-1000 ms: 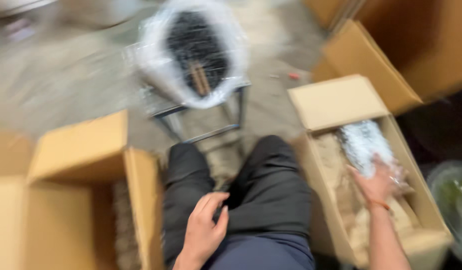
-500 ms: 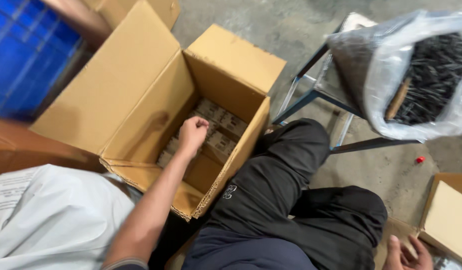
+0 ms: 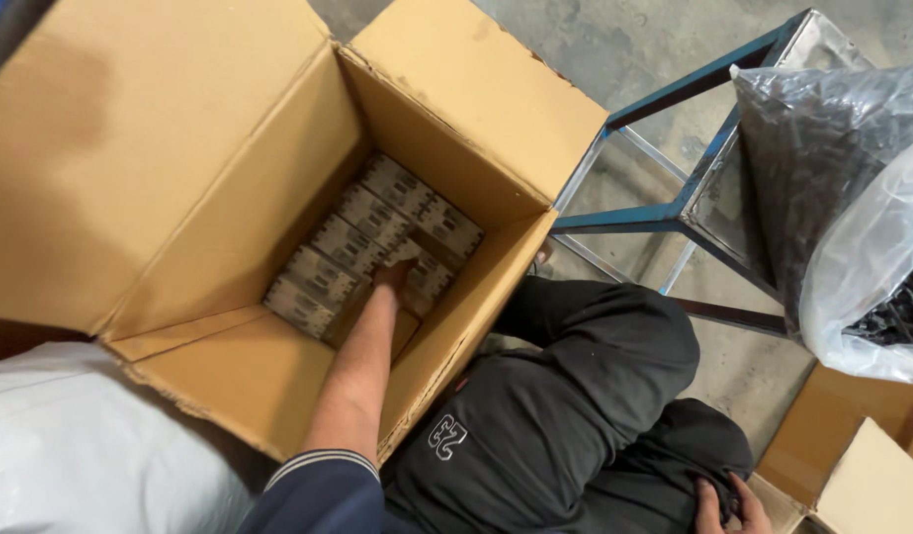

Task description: The person sits on the floor between two cardboard boxes. They take plastic-wrapped electrical components from the left box, use a wooden stick to press into the component, rewrap them, and place them into the right box. This process is repeated for several units.

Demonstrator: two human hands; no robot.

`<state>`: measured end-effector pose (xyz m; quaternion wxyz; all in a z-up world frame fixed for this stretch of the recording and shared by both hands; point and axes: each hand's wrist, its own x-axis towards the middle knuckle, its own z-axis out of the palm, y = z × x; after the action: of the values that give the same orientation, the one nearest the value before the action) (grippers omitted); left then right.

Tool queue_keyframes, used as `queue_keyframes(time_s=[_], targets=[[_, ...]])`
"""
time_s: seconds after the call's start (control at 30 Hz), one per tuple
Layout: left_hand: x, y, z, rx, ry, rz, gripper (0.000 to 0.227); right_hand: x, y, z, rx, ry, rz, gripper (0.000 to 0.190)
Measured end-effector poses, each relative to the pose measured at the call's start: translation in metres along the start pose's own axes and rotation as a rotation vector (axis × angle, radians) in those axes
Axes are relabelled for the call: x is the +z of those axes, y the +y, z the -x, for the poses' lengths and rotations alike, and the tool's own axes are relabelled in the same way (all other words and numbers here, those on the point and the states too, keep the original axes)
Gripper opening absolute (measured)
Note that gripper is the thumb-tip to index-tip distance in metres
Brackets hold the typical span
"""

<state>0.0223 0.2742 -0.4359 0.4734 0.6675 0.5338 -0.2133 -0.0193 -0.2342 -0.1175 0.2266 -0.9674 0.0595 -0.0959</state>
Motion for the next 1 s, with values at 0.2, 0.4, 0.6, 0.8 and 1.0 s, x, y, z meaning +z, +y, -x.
queue_keyframes(time_s=[0.2, 0.4, 0.6, 0.8, 1.0], targets=[[0.009, 0.005, -0.008, 0.057, 0.078, -0.015, 0.039, 0.01, -0.009, 0.0, -0.097, 0.161, 0.24, 0.035], [0.013, 0.017, -0.005, 0.092, 0.133, -0.038, 0.038, 0.007, -0.007, 0.002, -0.004, 0.163, 0.219, 0.038], [-0.005, 0.022, 0.018, 0.277, 0.264, -0.049, 0.038, 0.013, 0.02, 0.016, 0.114, 0.185, 0.245, 0.039], [-0.102, 0.086, 0.124, 0.751, 0.304, 0.09, 0.033, 0.009, 0.043, 0.018, 0.098, 0.17, 0.317, 0.043], [-0.173, 0.155, 0.336, 1.186, -0.1, 0.376, 0.025, -0.032, -0.012, 0.019, 0.268, -0.079, -0.517, 0.053]])
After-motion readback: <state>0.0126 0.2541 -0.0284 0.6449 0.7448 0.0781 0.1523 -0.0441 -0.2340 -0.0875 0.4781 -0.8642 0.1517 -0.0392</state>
